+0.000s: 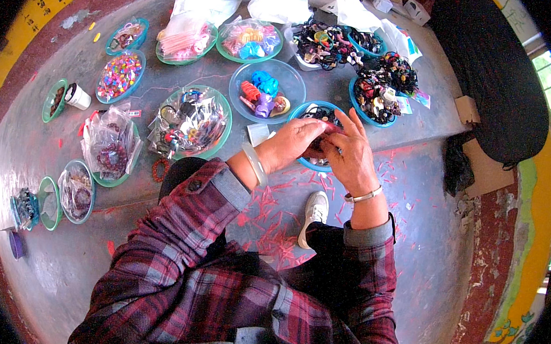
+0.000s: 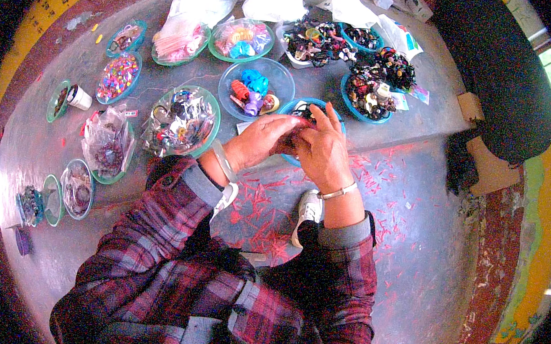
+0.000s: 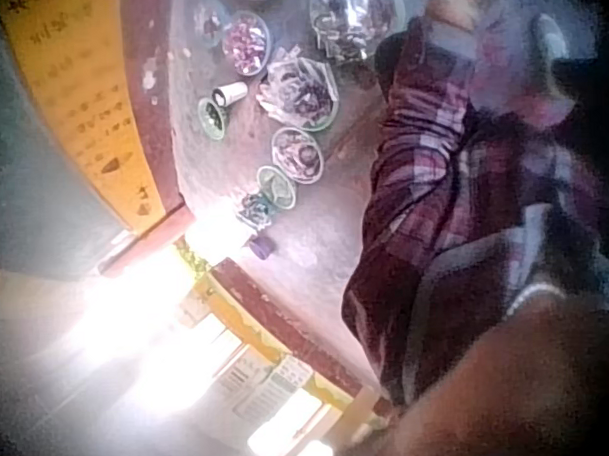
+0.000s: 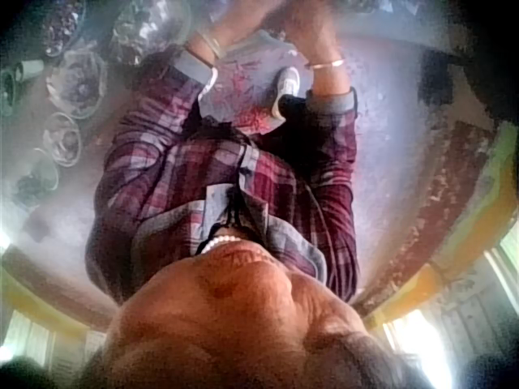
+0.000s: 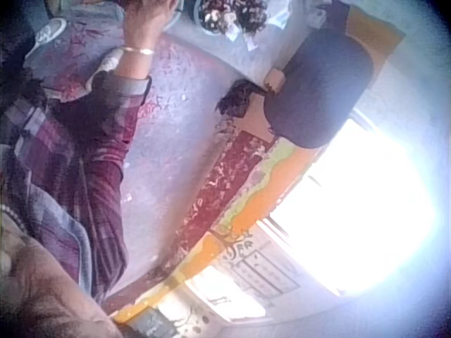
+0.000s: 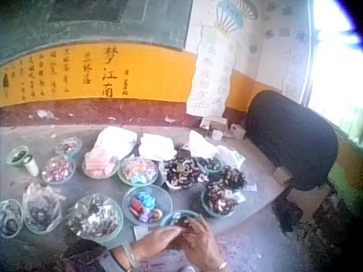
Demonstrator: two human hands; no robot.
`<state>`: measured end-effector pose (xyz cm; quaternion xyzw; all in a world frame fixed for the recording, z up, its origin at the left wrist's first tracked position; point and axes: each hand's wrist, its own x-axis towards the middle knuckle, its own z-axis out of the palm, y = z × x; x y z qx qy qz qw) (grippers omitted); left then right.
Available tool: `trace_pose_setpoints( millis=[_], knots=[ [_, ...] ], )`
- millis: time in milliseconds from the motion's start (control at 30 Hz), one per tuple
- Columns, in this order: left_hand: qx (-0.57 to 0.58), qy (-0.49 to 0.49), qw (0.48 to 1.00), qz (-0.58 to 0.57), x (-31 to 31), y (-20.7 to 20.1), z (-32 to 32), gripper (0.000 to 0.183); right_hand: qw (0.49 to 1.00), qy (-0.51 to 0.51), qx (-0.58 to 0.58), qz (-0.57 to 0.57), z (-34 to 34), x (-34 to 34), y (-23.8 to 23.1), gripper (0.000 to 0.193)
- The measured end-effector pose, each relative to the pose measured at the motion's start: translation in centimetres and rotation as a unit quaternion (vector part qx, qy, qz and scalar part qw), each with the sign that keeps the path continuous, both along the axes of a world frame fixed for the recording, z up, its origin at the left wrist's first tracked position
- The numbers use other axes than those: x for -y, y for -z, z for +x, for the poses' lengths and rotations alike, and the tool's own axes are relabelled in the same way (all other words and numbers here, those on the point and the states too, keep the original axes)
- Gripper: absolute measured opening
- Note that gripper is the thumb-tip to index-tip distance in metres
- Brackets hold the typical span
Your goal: The person sits on the floor surrounded by bowls of craft supplies and sorts small items, such as beads and hair accessories, into clear plastic bags. They pick up items from the bowls, inspect them, and place them into bags, occasionally adjusting the bags or picking up new items.
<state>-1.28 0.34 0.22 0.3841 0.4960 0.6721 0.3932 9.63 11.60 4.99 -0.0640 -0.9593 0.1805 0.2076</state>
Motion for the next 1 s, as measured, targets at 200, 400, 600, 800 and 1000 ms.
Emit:
trace_pose_setpoints(
  millis=[200, 400, 600, 800, 1000],
  knots=[
    [0.168, 0.084, 0.982, 0.013, 0.3, -1.4, 0.5, 0.037, 0.995, 0.073, -0.025, -0.066, -0.2, -0.3, 0.4, 0.014],
    [0.181, 0.077, 0.98, 0.015, 0.0, -1.1, 0.2, 0.035, 0.992, 0.051, -0.031, -0.113, 0.0, -0.9, 0.3, 0.024],
    [0.185, 0.057, 0.981, 0.006, 0.2, -1.5, 0.1, 0.034, 0.989, 0.066, -0.022, -0.128, 0.2, -0.8, -0.5, 0.032],
    [0.186, 0.053, 0.981, 0.015, 0.2, -1.3, 0.1, 0.033, 0.988, 0.078, -0.033, -0.129, 0.3, -0.8, -0.7, 0.032],
    [0.197, 0.057, 0.978, 0.019, 0.1, -1.3, 0.0, 0.032, 0.991, 0.07, -0.032, -0.112, 0.4, -1.1, -0.4, 0.03]
  ],
)
